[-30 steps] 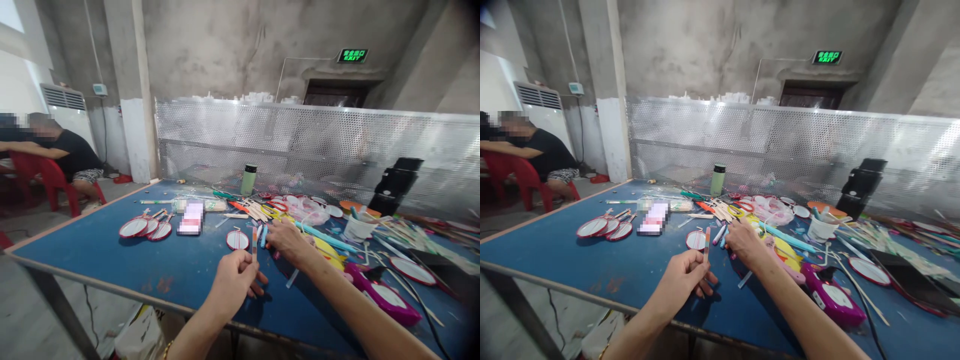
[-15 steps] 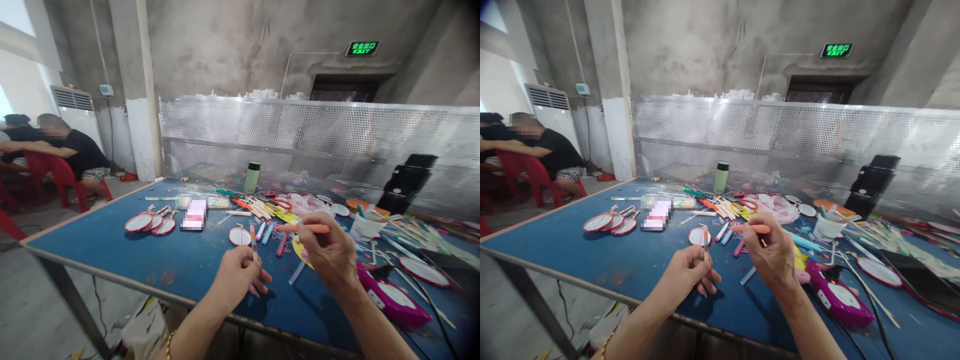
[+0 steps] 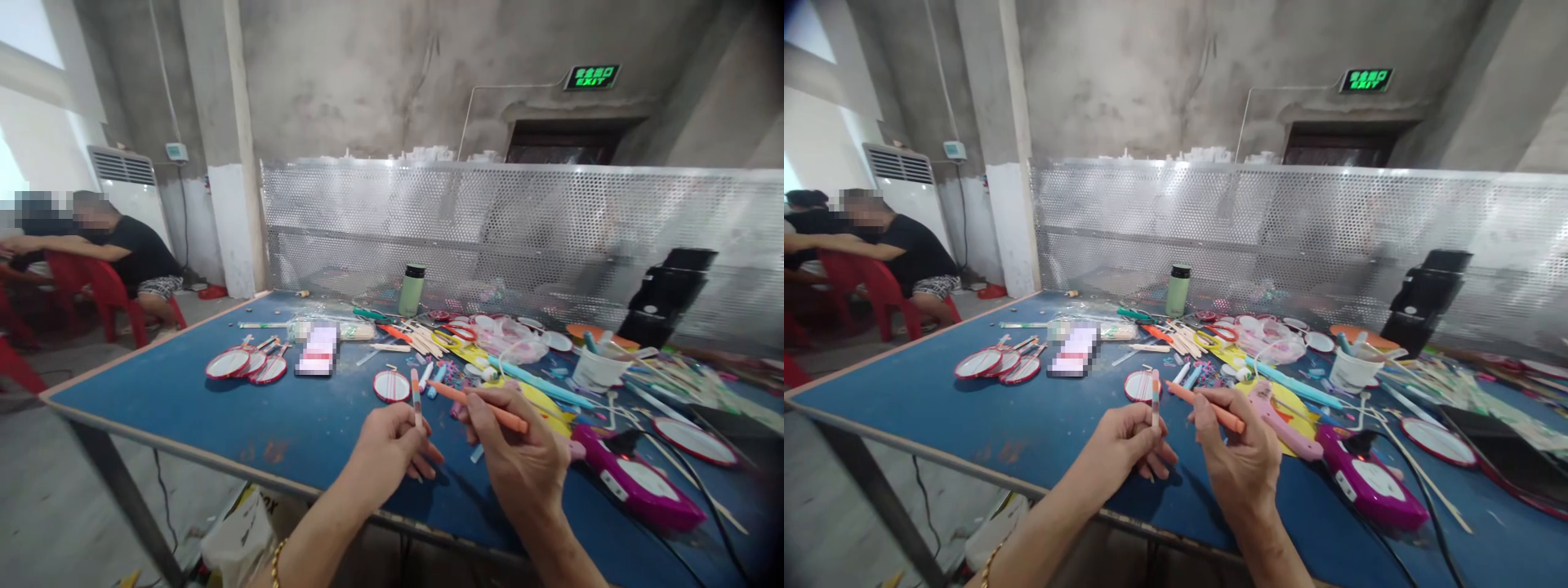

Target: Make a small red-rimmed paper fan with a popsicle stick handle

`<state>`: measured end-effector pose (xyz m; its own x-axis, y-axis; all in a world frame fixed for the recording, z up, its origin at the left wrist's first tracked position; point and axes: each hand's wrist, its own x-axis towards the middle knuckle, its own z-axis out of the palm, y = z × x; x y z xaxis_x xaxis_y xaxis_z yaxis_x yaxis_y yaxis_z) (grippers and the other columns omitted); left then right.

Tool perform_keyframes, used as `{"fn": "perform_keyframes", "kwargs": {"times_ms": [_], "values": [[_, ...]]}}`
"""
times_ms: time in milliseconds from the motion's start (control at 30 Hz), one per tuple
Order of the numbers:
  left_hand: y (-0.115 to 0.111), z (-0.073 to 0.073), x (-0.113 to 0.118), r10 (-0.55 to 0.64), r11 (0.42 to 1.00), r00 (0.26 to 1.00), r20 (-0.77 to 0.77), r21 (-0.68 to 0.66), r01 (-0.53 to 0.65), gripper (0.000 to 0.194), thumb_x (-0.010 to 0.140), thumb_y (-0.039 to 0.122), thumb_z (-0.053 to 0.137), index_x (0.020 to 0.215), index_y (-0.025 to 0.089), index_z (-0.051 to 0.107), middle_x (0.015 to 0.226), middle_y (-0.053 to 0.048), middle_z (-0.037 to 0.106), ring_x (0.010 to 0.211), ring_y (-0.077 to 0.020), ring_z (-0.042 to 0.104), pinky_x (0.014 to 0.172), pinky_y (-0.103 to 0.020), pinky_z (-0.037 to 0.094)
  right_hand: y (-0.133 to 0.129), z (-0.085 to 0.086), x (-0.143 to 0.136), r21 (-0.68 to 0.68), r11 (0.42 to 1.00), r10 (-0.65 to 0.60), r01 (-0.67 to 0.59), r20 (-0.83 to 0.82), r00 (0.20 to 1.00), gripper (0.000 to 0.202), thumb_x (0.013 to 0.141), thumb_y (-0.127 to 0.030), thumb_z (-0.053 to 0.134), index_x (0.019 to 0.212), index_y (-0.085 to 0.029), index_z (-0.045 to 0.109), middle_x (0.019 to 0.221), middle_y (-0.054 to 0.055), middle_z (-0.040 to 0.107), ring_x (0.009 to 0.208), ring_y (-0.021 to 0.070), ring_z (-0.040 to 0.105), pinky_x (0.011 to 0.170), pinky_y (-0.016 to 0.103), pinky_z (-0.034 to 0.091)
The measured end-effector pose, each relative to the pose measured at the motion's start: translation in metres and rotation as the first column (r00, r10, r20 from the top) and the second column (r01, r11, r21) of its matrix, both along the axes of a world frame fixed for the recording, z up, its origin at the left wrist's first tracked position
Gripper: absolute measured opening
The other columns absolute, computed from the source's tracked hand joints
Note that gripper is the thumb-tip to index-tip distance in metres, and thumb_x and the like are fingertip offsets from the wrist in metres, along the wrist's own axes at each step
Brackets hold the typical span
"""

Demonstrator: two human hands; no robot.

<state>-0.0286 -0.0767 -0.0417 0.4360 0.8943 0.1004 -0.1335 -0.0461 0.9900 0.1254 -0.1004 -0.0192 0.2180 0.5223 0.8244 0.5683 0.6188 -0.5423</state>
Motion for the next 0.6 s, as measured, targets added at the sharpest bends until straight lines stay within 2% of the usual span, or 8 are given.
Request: {"fn": "perform_keyframes", "kwargs": {"times_ms": [200, 600], "values": [[-0.0005, 0.0001, 0.0011, 0.002, 1.0, 1.0, -0.018, 0.006, -0.002, 0.02, 0.077, 0.037, 0.054, 0.081, 0.017, 0.051, 0.07, -0.008, 0.072, 0.051, -0.0136, 0.064, 0.046, -0.019, 0.041, 0.0007, -0.0035, -0.0001, -0.032, 0.999, 0.035, -0.034, 0.055, 0.998, 0.013, 0.089, -0.026, 0.062, 0.096, -0.022, 0.073, 0.068, -0.002, 0.067, 0.054, 0.0118, 0.061, 0.053, 0.022, 0.051], [-0.0005, -0.0013, 0.0007, -0.003, 1.0, 1.0, -0.024, 0.013, 0.003, 0.022, 0.079, 0.038, 0.054, 0.082, 0.016, 0.051, 0.071, -0.008, 0.071, 0.05, -0.0128, 0.064, 0.047, -0.019, 0.04, -0.005, 0.0053, -0.0082, 0.019, 1.0, 0.005, -0.009, 0.231, 0.973, 0.014, 0.091, -0.022, 0.058, 0.091, -0.023, 0.072, 0.072, -0.003, 0.07, 0.057, 0.0106, 0.064, 0.06, 0.021, 0.052]]}}
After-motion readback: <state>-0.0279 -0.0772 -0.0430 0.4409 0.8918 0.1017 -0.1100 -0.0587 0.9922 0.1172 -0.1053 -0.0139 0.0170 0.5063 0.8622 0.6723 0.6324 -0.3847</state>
